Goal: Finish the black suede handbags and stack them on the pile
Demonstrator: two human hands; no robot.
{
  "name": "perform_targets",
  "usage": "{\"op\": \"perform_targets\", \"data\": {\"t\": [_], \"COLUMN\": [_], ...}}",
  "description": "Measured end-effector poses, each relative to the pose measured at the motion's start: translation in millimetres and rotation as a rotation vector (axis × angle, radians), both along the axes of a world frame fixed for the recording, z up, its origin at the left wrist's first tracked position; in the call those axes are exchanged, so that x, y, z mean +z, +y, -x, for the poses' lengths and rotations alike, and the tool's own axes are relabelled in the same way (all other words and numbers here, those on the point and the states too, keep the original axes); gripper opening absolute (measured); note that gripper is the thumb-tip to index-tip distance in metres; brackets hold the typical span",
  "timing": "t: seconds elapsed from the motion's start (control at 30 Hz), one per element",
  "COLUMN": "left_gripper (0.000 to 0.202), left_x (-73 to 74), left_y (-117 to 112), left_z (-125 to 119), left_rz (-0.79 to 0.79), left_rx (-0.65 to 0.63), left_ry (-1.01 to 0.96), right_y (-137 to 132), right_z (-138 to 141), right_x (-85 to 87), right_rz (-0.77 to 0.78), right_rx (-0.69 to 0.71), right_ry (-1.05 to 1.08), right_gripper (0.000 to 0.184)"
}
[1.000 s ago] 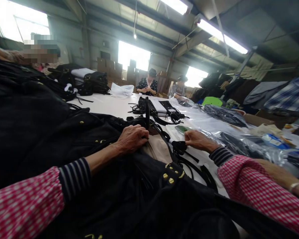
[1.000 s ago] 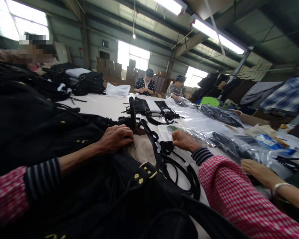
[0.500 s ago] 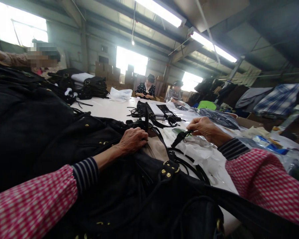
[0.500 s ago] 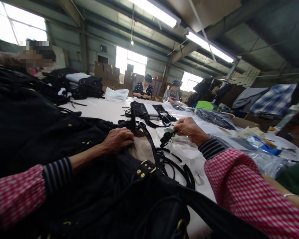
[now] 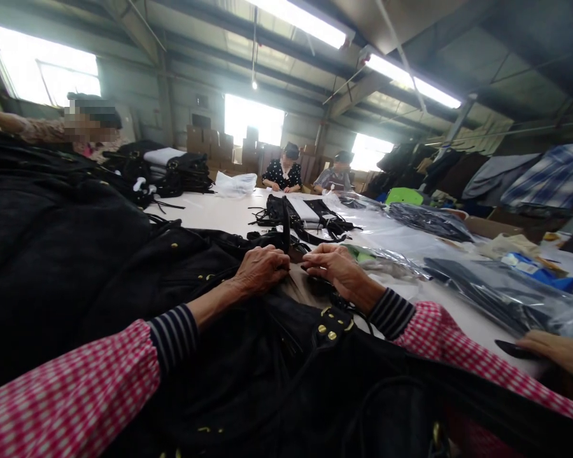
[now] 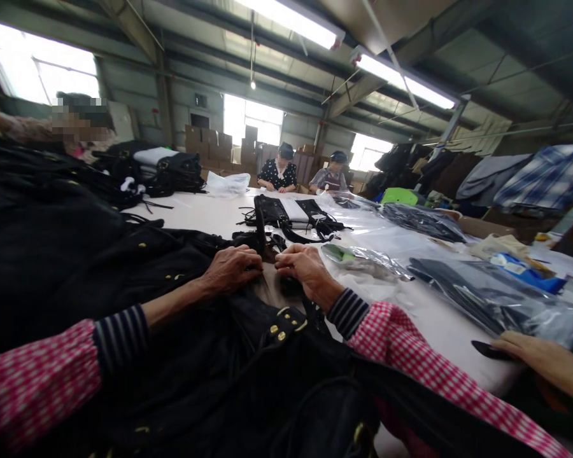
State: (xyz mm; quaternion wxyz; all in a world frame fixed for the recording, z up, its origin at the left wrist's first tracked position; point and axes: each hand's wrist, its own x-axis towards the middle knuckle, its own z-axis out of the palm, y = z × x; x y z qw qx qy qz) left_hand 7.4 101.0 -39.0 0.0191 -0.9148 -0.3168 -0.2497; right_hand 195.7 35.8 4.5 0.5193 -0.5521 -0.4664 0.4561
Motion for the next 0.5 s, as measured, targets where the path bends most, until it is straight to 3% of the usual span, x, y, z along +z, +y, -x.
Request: {"op": "perform_targets", "data": {"t": [0.2, 0.5], "left_gripper": [0.011, 0.010], "left_x": [1.0, 1.1], "left_y": [-1, 0], "left_z": [0, 0], "left_rz": [0.010, 0.026], "left_rx": [0.005, 0.008], "left_ry": [0.013, 0.012], "right_y": [7, -22], "right_z": [-20, -76], "right_x": [3.3, 9.0], "right_rz": [-0.084, -0.085], "right_rx": [-0.024, -0.134], "right_ry": [-0.075, -0.364], "right_gripper": [0.025, 0.024]}}
